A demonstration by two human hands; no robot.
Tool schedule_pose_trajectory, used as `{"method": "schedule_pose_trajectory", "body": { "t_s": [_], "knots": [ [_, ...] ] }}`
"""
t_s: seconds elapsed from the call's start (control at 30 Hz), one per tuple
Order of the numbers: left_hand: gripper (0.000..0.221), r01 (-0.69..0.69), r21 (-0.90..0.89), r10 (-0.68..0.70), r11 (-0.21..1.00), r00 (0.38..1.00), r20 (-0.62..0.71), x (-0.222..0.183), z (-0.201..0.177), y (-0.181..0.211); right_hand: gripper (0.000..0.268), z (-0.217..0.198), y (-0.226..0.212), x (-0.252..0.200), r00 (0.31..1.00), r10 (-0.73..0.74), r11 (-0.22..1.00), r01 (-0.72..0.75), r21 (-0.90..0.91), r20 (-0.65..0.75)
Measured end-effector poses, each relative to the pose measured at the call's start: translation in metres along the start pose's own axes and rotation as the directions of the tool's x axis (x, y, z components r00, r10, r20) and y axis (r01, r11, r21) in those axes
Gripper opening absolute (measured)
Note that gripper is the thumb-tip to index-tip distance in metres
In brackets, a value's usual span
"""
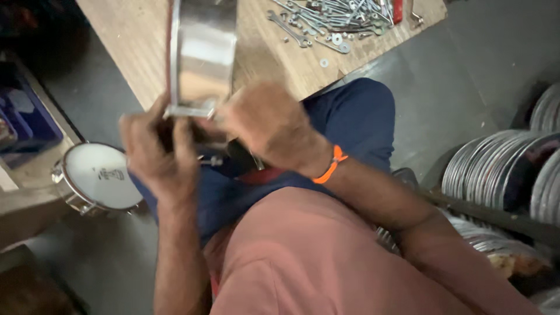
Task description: The person fits various lugs and tension rods into the metal rim of a drum, using pliers and wrenches to tighten them.
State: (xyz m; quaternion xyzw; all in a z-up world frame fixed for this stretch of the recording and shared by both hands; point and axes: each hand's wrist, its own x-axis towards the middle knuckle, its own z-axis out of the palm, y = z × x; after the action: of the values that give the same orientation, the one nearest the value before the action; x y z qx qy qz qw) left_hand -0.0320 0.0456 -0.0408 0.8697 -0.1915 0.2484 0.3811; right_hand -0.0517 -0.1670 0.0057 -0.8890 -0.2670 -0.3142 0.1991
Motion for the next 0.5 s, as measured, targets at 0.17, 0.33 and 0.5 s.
{"method": "schedule_pose_trajectory", "body": {
  "t_s": [0.17, 0.33, 0.5],
  "knots": [
    [0.031, 0.054, -0.059, -0.058, 0.997, 0.997, -0.058, -0.043, -0.025, -0.044, 0.01, 0.02, -0.034, 0.001, 0.996, -0.057, 0.995, 0.062, 0.075, -0.072],
    [0.053, 0.187, -0.103, -0.198, 0.977, 0.975, -0.1, -0.046, -0.041, -0.047, 0.008, 0.039, -0.046, 0.009, 0.984, -0.079, 0.994, 0.09, 0.063, -0.16],
    [0.048, 0.068, -0.075, -0.076, 0.995, 0.991, -0.11, -0.024, -0.044, -0.045, 0.013, 0.067, -0.043, 0.013, 0.969, -0.07, 0.994, 0.087, 0.061, -0.238]
  ]
}}
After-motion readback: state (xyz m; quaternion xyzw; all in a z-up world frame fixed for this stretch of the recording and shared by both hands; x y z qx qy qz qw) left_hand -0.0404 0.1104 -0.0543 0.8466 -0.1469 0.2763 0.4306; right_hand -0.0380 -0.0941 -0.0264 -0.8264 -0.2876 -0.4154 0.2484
